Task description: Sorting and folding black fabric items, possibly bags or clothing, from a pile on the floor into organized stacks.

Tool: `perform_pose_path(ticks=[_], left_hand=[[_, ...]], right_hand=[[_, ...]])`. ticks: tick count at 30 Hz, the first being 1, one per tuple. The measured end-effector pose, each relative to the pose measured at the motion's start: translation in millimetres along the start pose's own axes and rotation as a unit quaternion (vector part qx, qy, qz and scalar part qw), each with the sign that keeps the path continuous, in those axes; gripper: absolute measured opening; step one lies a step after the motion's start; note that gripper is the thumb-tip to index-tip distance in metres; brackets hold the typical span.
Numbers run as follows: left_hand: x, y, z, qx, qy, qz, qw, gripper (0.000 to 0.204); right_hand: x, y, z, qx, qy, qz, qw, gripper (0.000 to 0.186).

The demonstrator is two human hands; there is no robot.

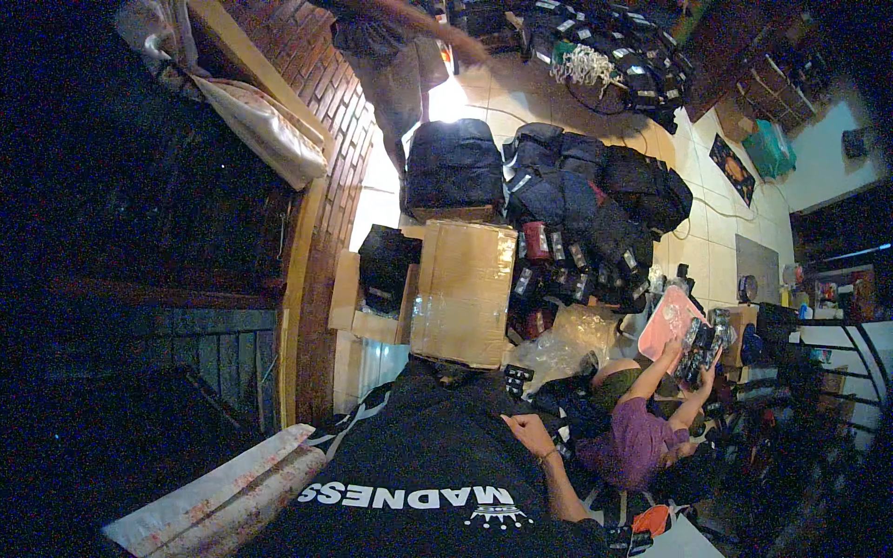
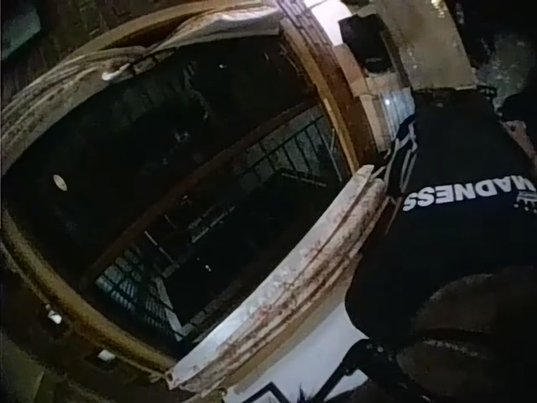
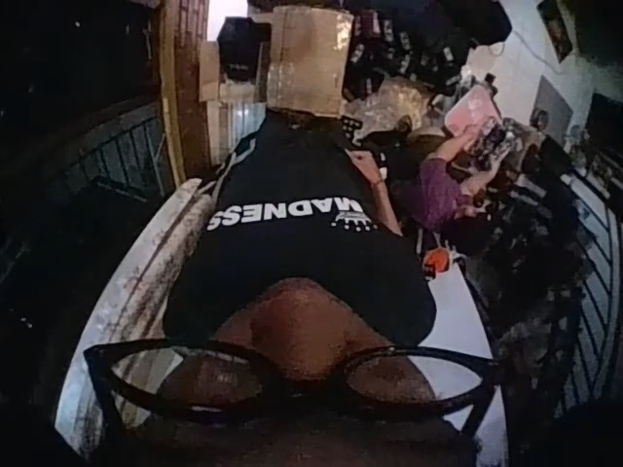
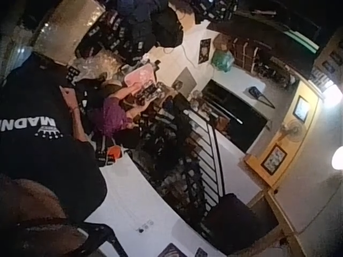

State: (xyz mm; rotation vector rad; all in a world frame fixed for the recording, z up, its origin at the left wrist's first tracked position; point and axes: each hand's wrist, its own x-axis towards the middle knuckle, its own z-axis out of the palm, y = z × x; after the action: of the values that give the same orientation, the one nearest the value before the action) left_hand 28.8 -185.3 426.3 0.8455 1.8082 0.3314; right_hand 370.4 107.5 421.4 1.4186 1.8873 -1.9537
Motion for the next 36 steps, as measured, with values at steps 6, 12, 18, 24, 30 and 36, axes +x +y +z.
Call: perform_pose_path(ticks=[6,12,18,24,30,36], left_hand=[[25.2,-30.1,21.4,0.073,0.02,-0.047,0.996,0.031],[45.3,75.3,-25.1,0.023,-0.083,0.095,0.992,0.039],[78.7,13.3,-12.2,0.104,-0.106,0.223,0.963,0.039],[44.3,160.3,-47.6,0.061,-0.118,0.056,0.99,0.033],[56.0,97.9,-42.8,-0.12,-0.155,0.124,0.973,0.027],[36.0,64.3,-29.2,-0.166,0.008,0.073,0.983,0.029]], right_hand=[[-0.7,-9.6,-7.3,-0.031,0.029,0.001,0.999,0.054],[-7.1,-2.2,-11.4,-0.003,0.012,0.02,1.0,0.055],[-17.3,9.6,-11.8,0.071,0.1,0.034,0.992,0.059],[-14.9,9.3,-5.8,0.007,0.13,0.064,0.989,0.062],[-6.1,14.4,-0.4,0.015,0.126,0.019,0.992,0.057],[0.2,26.2,3.0,-0.027,0.134,0.046,0.989,0.049]])
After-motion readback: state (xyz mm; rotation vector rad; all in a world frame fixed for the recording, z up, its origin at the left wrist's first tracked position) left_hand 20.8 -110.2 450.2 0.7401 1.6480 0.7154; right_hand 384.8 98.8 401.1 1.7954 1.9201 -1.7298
